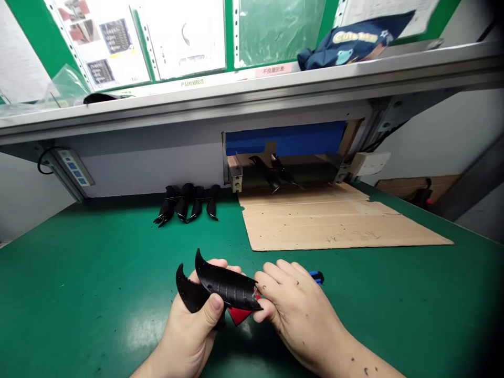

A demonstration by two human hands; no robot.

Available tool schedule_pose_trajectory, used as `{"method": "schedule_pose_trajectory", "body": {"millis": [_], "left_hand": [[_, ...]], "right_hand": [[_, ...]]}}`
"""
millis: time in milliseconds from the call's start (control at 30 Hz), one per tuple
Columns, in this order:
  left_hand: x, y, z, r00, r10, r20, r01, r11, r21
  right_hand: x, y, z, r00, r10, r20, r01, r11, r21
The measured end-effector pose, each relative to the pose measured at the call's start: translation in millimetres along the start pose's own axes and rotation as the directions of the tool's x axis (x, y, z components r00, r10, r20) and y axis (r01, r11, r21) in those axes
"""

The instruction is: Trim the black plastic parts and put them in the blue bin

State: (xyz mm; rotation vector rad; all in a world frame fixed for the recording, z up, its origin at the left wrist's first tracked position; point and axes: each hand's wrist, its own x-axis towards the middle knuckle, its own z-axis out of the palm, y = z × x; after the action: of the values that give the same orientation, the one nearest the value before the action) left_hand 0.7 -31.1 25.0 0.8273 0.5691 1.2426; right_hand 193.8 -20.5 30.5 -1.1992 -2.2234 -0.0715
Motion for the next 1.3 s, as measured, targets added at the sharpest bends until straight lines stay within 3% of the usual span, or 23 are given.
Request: {"method": "schedule_pose_trajectory", "body": {"millis": [167,300,400,533,700,900,1000,1067,1133,1200,1300], "left_hand": [[2,-2,-1.6,0.999,0.045,0.027,-0.045,0.999,0.026],[1,-3,5.5,0.995,-0.042,-0.086,0.035,0.996,-0.082],[1,-2,11.7,0.989,-0.094,-0.112,0.075,0.983,-0.165],[0,-1,16.7,0.98,-0.147,-0.132,0.113,0.965,-0.235],[-1,1,17.5,0.975,-0.158,-0.156,0.12,0.966,-0.227],[0,0,14.8,0.969,-0.132,-0.21,0.098,0.982,-0.163],[1,-1,14.3,0.977,-0.084,-0.196,0.062,0.991,-0.115],[1,-1,14.2,0.979,-0.069,-0.192,0.052,0.994,-0.094],[2,-1,14.0,0.978,-0.068,-0.195,0.051,0.995,-0.09],[3,0,13.6,0.979,-0.065,-0.192,0.047,0.994,-0.098],[4,-1,12.8,0.982,-0.074,-0.173,0.055,0.992,-0.113]], "right_hand": [[1,5,0,0.984,-0.016,0.176,-0.045,0.941,0.337],[0,2,2,0.988,0.12,0.101,-0.156,0.816,0.557],[-2,-3,3,0.981,0.178,0.077,-0.189,0.788,0.586],[-3,-9,5,0.975,0.217,0.053,-0.212,0.824,0.526],[-3,-10,10,0.976,0.213,0.042,-0.205,0.837,0.508],[0,-3,6,0.988,0.141,0.059,-0.151,0.833,0.533],[4,5,-2,0.983,-0.004,0.181,-0.118,0.745,0.657],[5,10,-5,0.978,-0.039,0.204,-0.122,0.687,0.716],[4,13,-6,0.99,0.022,0.142,-0.12,0.67,0.732],[2,14,-5,0.998,0.07,0.004,-0.054,0.725,0.687],[-1,13,-2,0.975,-0.064,-0.215,0.16,0.87,0.467]]}}
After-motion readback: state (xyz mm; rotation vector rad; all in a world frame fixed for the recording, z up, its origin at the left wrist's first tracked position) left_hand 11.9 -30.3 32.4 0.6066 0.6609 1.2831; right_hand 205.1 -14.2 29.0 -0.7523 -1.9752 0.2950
